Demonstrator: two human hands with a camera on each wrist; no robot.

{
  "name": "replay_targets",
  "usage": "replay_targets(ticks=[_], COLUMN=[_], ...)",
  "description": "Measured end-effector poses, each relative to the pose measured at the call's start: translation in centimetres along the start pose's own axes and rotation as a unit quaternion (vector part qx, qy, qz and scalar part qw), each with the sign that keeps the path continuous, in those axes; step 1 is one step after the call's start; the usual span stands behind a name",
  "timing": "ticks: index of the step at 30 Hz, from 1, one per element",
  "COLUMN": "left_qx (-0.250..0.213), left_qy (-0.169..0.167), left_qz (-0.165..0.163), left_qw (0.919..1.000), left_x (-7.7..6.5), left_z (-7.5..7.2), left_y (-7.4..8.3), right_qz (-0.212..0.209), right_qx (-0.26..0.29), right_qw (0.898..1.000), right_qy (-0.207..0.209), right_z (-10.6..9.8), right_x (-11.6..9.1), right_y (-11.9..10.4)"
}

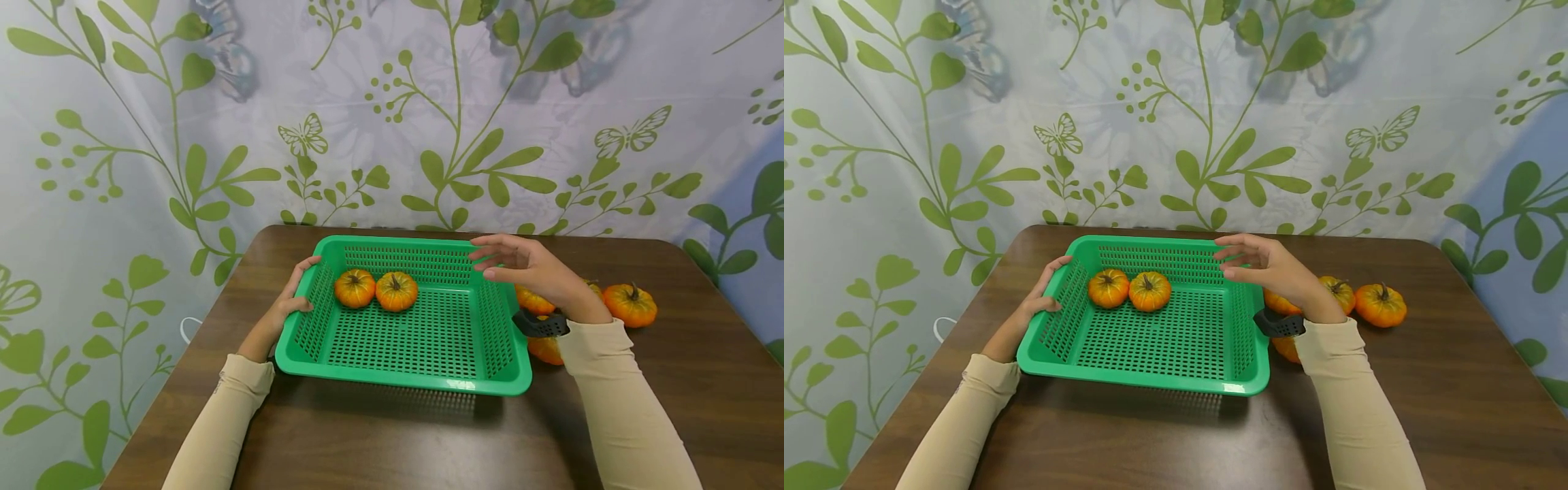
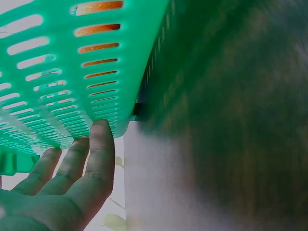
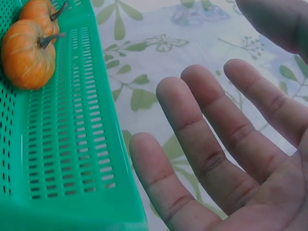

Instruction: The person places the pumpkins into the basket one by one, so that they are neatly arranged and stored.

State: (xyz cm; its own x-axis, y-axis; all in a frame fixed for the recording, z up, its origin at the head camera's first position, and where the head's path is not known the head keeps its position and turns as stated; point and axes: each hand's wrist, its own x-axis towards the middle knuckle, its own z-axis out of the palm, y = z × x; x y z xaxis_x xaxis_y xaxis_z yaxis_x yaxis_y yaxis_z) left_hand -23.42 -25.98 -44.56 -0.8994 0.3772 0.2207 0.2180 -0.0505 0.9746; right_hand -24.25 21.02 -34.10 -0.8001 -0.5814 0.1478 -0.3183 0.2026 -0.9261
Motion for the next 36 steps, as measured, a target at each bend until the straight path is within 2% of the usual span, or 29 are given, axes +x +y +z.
replay_targets(ticks=[18,27,36], left_qx=[-0.003,0.0,0.0], left_qy=[0.0,0.0,-0.003], left_qz=[-0.003,0.001,0.001], left_qw=[1.0,1.0,1.0], left_x=[-0.1,-0.1,-0.1], left_z=[0.1,0.1,0.1], left_y=[0.1,0.2,0.1], right_qz=[-0.024,-0.062,-0.11], right_qx=[-0.024,-0.038,-0.051], right_qw=[0.998,0.992,0.985], right_qy=[0.061,0.105,0.126], right_z=[-0.7,-0.8,-0.8], right_x=[-3.6,-5.1,-6.4], right_y=[1.0,2.1,3.4])
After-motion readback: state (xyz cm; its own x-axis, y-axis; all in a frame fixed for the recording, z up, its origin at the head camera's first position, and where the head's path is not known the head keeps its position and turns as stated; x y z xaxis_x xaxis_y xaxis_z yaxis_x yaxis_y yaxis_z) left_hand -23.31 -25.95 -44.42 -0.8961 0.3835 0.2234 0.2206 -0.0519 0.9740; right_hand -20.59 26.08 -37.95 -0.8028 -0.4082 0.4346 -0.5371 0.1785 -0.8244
